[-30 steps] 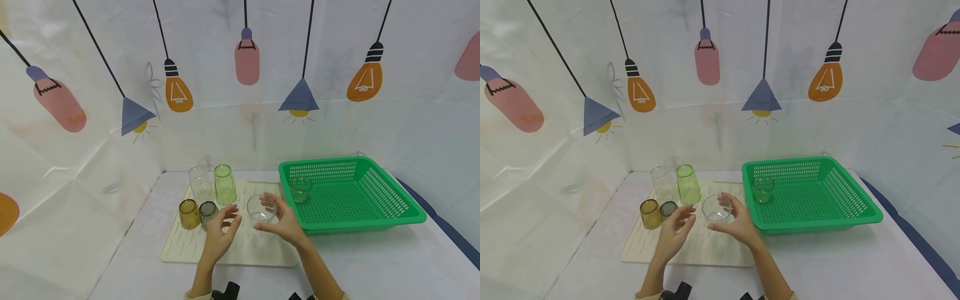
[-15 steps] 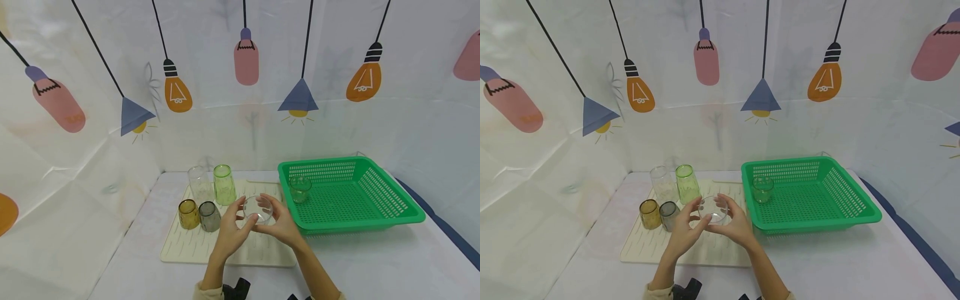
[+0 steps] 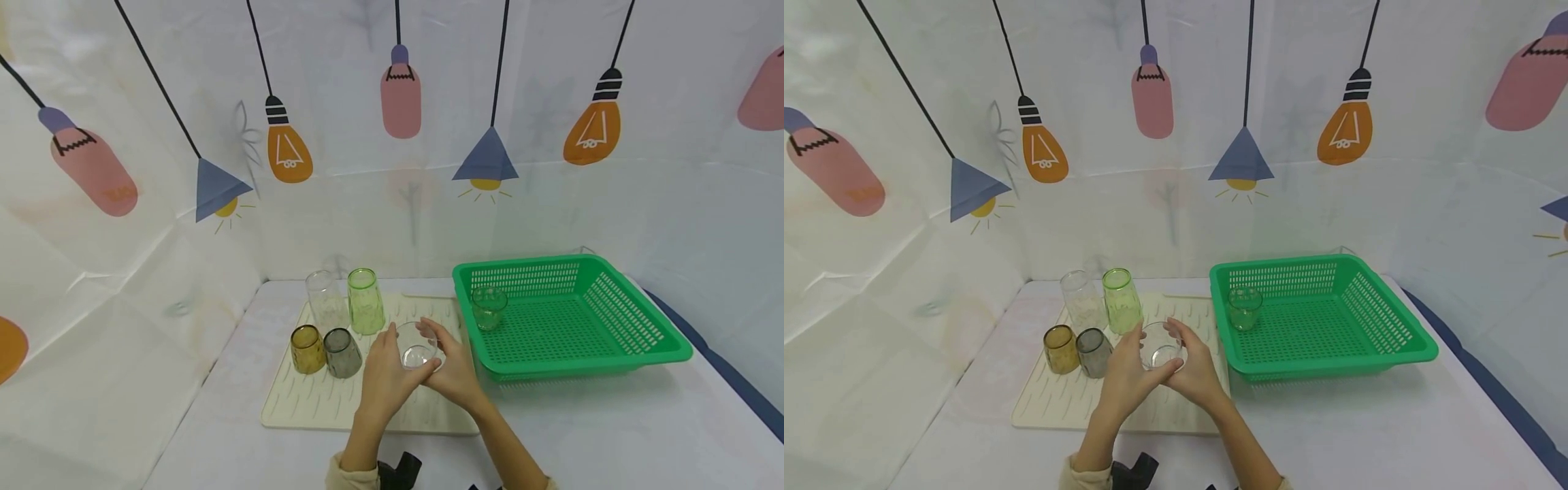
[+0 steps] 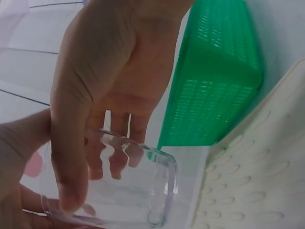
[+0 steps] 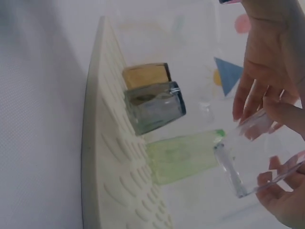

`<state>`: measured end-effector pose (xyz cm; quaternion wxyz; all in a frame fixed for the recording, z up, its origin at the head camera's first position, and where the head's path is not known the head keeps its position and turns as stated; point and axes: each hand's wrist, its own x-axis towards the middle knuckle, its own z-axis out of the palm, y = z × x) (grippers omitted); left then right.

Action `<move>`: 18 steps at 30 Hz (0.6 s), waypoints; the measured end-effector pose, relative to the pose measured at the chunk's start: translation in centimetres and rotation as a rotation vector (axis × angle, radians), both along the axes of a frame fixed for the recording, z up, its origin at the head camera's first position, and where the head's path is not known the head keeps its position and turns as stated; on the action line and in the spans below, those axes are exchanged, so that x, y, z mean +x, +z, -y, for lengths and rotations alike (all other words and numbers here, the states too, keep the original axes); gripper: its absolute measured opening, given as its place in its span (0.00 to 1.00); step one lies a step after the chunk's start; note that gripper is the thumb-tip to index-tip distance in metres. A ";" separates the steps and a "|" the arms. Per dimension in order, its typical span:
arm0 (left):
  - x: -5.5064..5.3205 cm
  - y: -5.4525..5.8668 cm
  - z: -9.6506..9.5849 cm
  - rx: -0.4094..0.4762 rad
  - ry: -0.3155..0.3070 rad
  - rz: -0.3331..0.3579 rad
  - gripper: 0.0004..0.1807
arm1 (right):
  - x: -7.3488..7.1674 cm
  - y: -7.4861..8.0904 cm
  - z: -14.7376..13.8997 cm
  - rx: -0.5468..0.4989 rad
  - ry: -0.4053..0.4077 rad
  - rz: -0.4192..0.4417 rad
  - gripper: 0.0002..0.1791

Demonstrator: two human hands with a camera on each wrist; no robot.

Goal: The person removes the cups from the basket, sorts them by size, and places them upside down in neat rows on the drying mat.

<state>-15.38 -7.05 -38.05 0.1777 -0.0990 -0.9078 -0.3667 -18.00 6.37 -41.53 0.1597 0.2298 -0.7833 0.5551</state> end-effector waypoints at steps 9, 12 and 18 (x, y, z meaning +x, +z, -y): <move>-0.1 -0.1 -0.3 -0.075 0.119 -0.072 0.41 | 0.2 -0.3 0.3 0.073 -0.013 -0.033 0.43; -0.3 -0.4 0.1 0.001 0.101 -0.061 0.38 | 0.3 -0.3 0.0 0.079 0.026 -0.016 0.45; -0.8 -1.1 1.7 0.292 -0.002 0.077 0.35 | 0.3 -0.4 -0.9 0.075 0.059 0.066 0.51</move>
